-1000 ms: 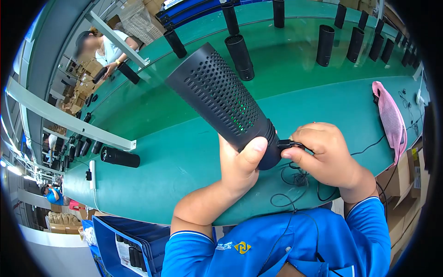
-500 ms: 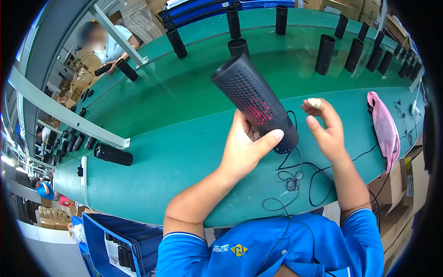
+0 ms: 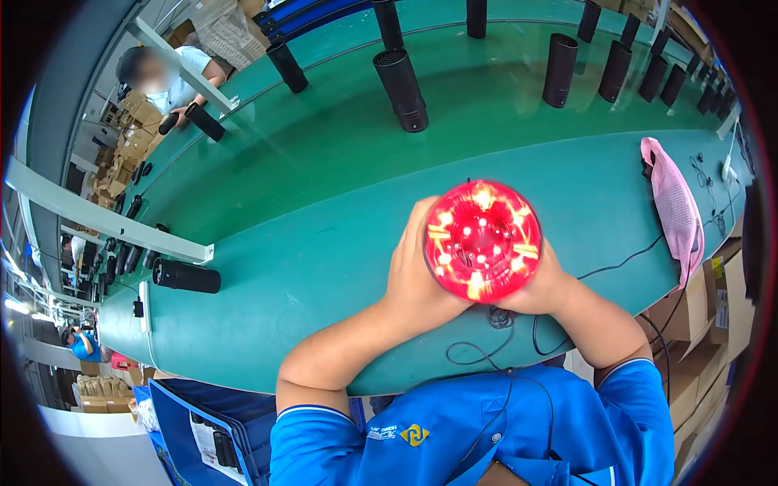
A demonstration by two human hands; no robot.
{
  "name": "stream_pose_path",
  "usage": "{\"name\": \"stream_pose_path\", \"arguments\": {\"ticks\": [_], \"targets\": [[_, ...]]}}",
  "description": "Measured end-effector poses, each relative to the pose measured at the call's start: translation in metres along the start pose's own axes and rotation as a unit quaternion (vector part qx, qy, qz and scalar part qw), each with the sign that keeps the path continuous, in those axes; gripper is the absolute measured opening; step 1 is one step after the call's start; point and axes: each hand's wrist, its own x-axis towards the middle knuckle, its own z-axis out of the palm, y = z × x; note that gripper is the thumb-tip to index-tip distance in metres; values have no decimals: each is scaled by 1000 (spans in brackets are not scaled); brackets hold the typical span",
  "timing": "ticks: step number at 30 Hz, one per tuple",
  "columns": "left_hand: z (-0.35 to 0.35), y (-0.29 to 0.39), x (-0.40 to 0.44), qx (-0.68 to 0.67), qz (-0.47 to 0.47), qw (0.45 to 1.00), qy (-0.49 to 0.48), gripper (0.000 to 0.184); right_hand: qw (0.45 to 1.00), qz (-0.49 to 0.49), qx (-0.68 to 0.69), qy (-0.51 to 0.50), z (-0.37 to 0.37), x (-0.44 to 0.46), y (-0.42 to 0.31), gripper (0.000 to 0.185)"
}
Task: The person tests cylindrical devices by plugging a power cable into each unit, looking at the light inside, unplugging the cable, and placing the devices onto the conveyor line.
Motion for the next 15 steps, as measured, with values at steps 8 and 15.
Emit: {"name": "stream_pose_path", "arguments": {"ticks": [8,15], "targets": [[0,16,4,229,283,930,59,67,990,-122,-59,44,3,3,18,72],[2,16,1,231,286,929,35,63,993,-70,13,91,11,-4,14,62]]}}
